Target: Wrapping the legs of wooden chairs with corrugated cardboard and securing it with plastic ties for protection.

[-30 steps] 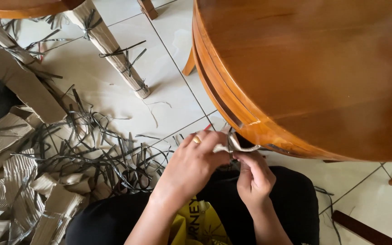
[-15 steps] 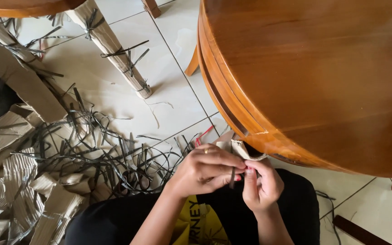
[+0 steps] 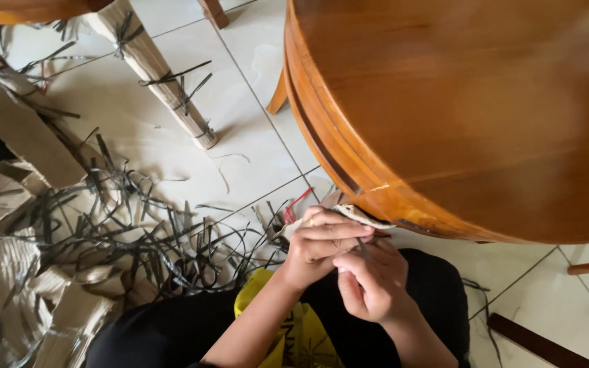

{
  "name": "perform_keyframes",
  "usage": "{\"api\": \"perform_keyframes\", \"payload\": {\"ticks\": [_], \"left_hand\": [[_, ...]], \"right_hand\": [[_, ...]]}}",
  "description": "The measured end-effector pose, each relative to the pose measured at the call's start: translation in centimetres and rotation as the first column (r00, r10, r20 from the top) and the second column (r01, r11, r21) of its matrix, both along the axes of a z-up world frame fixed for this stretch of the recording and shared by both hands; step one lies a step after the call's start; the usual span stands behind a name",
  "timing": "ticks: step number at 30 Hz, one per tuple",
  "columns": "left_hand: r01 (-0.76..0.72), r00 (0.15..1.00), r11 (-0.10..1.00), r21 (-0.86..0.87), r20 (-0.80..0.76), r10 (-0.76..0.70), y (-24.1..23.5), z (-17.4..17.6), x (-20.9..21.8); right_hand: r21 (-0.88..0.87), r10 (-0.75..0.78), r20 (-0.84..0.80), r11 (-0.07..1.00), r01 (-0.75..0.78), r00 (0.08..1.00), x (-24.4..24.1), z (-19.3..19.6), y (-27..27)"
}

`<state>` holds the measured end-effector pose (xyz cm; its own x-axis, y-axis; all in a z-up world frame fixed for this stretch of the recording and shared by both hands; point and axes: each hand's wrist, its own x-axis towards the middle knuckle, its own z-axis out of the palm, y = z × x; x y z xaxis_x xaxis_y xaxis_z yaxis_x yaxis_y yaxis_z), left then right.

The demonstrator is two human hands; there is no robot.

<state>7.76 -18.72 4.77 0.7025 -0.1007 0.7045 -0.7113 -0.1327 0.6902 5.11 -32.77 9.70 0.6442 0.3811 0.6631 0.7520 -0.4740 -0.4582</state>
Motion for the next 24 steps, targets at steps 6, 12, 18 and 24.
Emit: {"api": "perform_keyframes", "payload": {"ticks": [6,12,18,24], "left_hand": [[-0.021,0.999,0.999,0.025,0.025,0.021,0.0,0.4,0.4],[0.031,0.999,0.996,0.084,-0.034,-0.028,1.4,1.9,0.8],[0.039,0.999,0.977,0.208,0.019,-0.044,2.7,3.5,1.3],[0.06,0.997,0.979,0.193,0.029,-0.067,2.9,3.4,1.4]], "right_hand": [[-0.003,0.079,-0.043,0.997,-0.079,0.996,0.0,1.1,0.1],[0.1,-0.168,-0.045,0.98,0.172,0.985,-1.5,-1.9,-2.1],[0.124,-0.323,-0.082,0.936,0.331,0.943,-0.4,-1.3,-0.5],[0.174,-0.328,-0.054,0.927,0.332,0.943,0.0,0.7,0.2]]}}
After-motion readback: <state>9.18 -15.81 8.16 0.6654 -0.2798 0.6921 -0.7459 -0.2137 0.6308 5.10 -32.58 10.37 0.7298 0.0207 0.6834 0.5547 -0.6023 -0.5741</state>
